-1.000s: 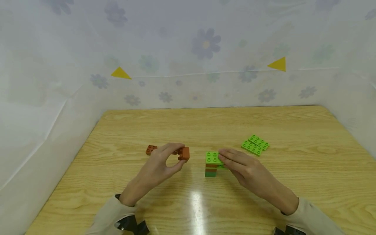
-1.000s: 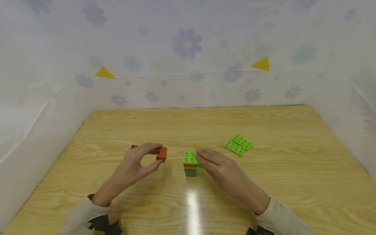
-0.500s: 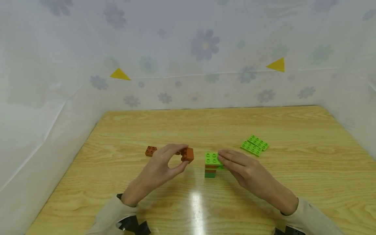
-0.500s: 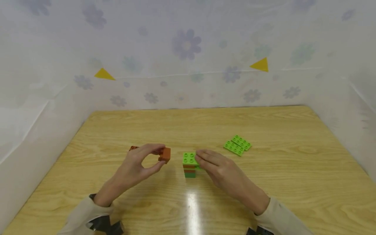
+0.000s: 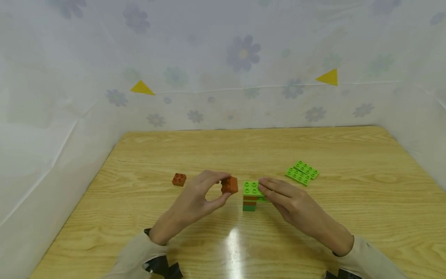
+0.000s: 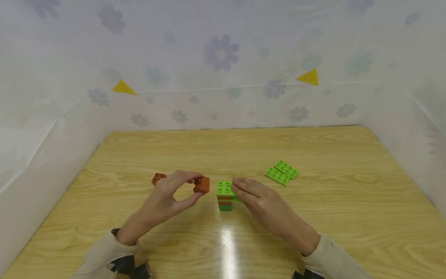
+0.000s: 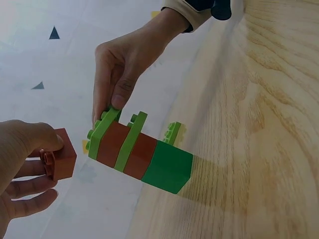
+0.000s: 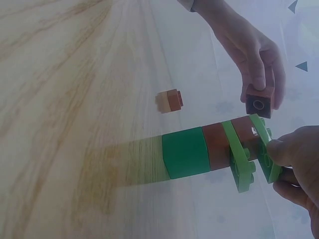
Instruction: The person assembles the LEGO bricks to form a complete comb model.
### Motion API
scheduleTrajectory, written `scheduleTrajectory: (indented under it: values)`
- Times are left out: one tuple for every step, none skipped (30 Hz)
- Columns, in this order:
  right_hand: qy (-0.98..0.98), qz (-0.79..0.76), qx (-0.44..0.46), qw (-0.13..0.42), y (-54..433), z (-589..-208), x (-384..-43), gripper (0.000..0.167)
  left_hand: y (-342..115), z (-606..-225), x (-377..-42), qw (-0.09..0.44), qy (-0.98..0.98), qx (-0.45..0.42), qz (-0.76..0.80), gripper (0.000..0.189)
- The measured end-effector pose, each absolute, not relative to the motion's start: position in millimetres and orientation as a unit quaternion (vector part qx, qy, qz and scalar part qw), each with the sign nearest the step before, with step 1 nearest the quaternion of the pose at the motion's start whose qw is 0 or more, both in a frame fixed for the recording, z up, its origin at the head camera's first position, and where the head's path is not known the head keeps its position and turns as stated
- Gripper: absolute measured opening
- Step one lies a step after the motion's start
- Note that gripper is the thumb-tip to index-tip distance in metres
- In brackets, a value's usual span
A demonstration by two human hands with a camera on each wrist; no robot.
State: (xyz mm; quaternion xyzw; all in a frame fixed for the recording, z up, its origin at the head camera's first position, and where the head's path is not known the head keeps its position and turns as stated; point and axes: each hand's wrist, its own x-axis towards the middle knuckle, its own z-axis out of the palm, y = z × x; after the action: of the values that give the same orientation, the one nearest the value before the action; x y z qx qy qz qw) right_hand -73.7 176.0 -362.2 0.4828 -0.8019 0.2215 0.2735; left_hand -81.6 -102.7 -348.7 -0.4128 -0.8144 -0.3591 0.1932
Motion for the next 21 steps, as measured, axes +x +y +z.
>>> scheduleTrajectory:
  values:
    - [-0.802,0.222,0.482,0.274,176,-362,-74,0.045,-101,-349,-82,0.192,-0.813,-0.417,-0.359,0.047]
    - [-0.803,0.222,0.481,0.274,176,-362,-74,0.046,-98,-348,-82,0.190,-0.812,-0.421,-0.358,0.047]
    - [-0.803,0.222,0.481,0.273,176,-362,-74,0.046,-96,-348,-83,0.187,-0.811,-0.424,-0.357,0.046]
    - [-0.801,0.223,0.482,0.275,176,-362,-74,0.046,-93,-348,-83,0.184,-0.810,-0.429,-0.356,0.045]
    - [-0.804,0.223,0.480,0.271,176,-362,-74,0.047,-91,-347,-83,0.182,-0.809,-0.432,-0.354,0.044]
    - [-0.804,0.224,0.480,0.271,176,-362,-74,0.047,-88,-347,-84,0.180,-0.809,-0.435,-0.351,0.043]
    - [-0.804,0.225,0.480,0.270,176,-363,-74,0.047,-86,-347,-84,0.179,-0.810,-0.438,-0.347,0.042]
    - [-0.805,0.225,0.479,0.269,176,-363,-74,0.047,-84,-347,-84,0.178,-0.810,-0.439,-0.344,0.041]
    - [-0.805,0.225,0.479,0.268,176,-364,-74,0.048,-82,-347,-84,0.178,-0.811,-0.441,-0.342,0.041]
    - [-0.805,0.225,0.479,0.268,176,-364,-74,0.048,-80,-347,-84,0.177,-0.811,-0.442,-0.339,0.040]
    - [-0.808,0.224,0.477,0.265,175,-365,-74,0.049,-79,-347,-85,0.177,-0.811,-0.444,-0.337,0.040]
    - [-0.808,0.223,0.477,0.266,175,-366,-74,0.050,-77,-347,-85,0.178,-0.811,-0.445,-0.335,0.040]
    - [-0.808,0.222,0.476,0.266,175,-366,-74,0.050,-76,-348,-85,0.179,-0.811,-0.446,-0.333,0.040]
    - [-0.808,0.222,0.476,0.267,175,-366,-74,0.050,-75,-348,-85,0.179,-0.811,-0.447,-0.332,0.039]
    - [-0.808,0.222,0.476,0.267,175,-367,-74,0.050,-74,-348,-85,0.181,-0.811,-0.448,-0.331,0.039]
    - [-0.808,0.221,0.476,0.268,175,-367,-74,0.050,-73,-348,-86,0.182,-0.810,-0.449,-0.330,0.039]
    - [-0.808,0.222,0.476,0.268,175,-366,-74,0.050,-72,-348,-86,0.184,-0.810,-0.449,-0.329,0.039]
    - [-0.807,0.222,0.476,0.269,175,-366,-74,0.050,-72,-348,-86,0.186,-0.810,-0.449,-0.328,0.039]
    - [-0.807,0.223,0.476,0.270,175,-366,-74,0.050,-71,-348,-86,0.186,-0.811,-0.448,-0.327,0.039]
    - [-0.807,0.223,0.476,0.270,175,-366,-74,0.049,-71,-348,-87,0.186,-0.811,-0.447,-0.326,0.039]
    - [-0.806,0.224,0.476,0.271,175,-365,-74,0.049,-70,-347,-87,0.186,-0.812,-0.447,-0.326,0.039]
